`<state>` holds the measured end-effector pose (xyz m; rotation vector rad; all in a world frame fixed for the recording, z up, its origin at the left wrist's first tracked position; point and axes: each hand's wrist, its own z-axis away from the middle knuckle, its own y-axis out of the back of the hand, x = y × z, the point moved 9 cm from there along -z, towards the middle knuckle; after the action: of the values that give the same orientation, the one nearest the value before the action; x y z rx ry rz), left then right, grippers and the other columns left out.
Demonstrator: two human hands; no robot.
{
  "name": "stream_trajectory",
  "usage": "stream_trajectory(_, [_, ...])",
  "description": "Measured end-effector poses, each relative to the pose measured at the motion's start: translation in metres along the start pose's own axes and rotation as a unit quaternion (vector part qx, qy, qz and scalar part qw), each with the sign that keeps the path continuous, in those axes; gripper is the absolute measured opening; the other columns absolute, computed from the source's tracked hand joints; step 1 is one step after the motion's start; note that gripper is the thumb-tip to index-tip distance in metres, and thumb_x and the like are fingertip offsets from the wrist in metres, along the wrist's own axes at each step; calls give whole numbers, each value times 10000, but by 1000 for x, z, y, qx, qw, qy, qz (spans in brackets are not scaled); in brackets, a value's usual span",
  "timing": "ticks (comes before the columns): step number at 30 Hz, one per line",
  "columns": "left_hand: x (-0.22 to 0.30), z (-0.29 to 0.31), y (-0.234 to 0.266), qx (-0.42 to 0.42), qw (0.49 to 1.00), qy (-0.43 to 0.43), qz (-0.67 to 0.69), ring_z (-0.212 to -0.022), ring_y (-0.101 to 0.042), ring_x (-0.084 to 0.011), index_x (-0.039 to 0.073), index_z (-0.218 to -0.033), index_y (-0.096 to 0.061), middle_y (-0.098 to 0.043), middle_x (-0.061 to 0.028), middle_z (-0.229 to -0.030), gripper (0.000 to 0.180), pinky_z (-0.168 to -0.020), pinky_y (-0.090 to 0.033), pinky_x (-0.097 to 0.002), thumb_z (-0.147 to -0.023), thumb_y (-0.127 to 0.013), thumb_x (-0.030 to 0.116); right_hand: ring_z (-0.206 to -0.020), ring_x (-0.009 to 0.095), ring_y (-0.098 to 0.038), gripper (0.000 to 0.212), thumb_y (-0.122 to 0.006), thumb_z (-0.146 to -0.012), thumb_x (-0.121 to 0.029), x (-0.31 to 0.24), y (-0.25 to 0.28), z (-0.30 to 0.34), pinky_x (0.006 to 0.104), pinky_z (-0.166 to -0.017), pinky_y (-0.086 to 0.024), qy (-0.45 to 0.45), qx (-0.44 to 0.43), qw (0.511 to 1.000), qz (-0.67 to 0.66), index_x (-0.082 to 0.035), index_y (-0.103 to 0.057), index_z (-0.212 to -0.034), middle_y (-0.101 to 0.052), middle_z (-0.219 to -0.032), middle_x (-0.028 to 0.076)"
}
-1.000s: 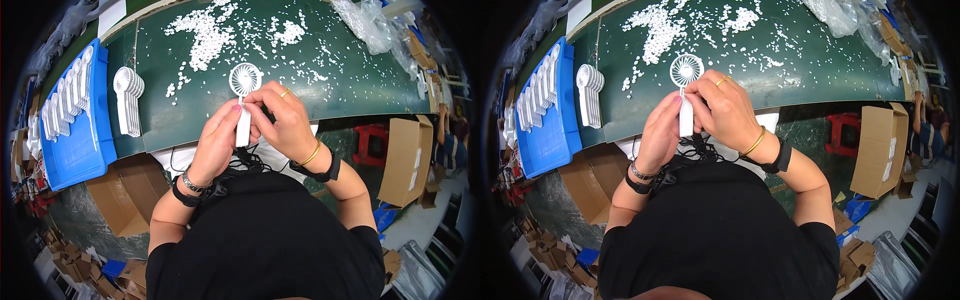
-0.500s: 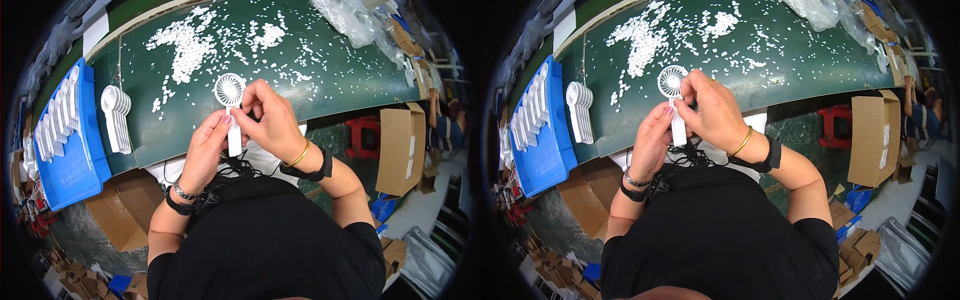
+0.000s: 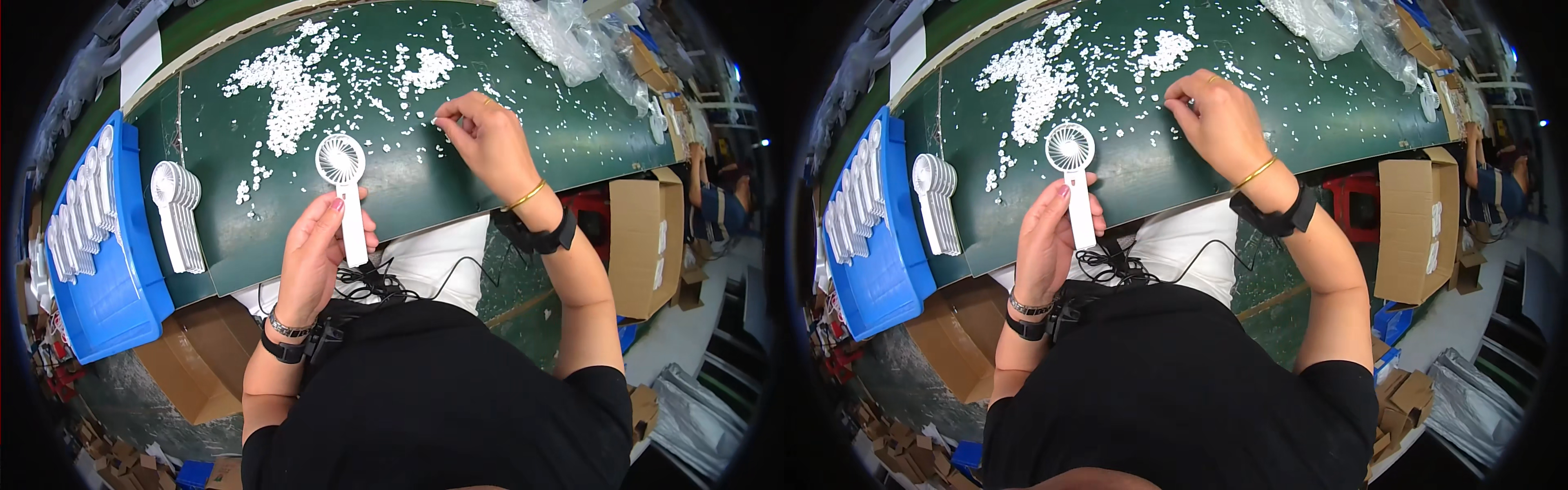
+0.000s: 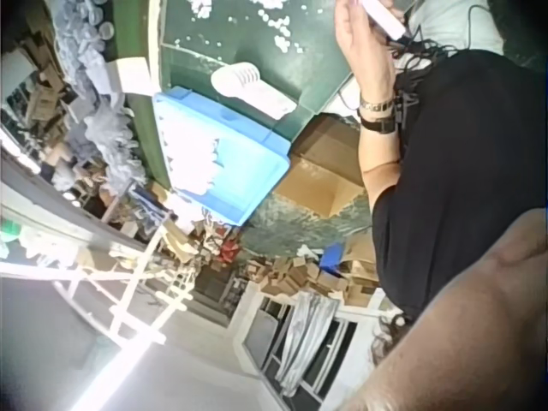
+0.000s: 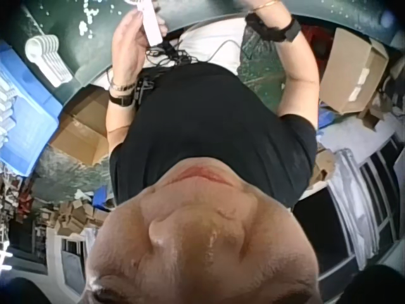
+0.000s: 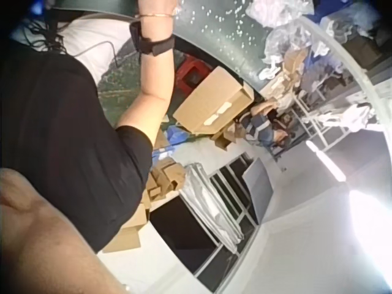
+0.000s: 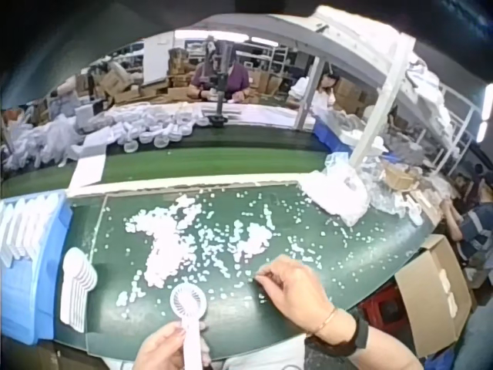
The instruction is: Assembling and inspecting handheld electric fans at a factory assembly line.
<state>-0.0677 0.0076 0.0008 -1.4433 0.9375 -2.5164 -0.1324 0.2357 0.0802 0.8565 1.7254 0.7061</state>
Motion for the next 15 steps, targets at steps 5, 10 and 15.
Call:
stream_trajectory(5, [-1, -2, 1, 4, 1000, 0, 0, -838, -685, -150, -18, -1333, -575, -689, -78, -962, 389, -772, -554, -284, -1102, -463, 275, -649, 206, -615, 96, -754, -876, -87, 2, -14, -13, 335, -618, -505, 63, -13, 998, 21, -32, -740, -953, -679, -853, 74])
stream_trajectory(10, [-2, -3, 3, 5, 1000, 4, 5, -843, -687, -153, -18, -1337, -574, -690, -80, -967, 388, -777, -556, -286, -1103, -460, 270, -682, 202, -627, 113, -741, -891, -110, -1, -25, -17, 329, -633, -506, 118, -5, 990, 71, -45, -749, -984, -680, -860, 69])
stream_trajectory(15, [-1, -3, 2, 1, 1000, 3, 4, -848, -687, -154, -16, -1341, -574, -691, -82, -970, 388, -781, -558, -288, -1106, -455, 268, -728, 127, -603, 116, -708, -959, -129, 15, -24, -17, 277, -638, -476, -95, -76, 976, -178, -25, -745, -997, -671, -860, 12])
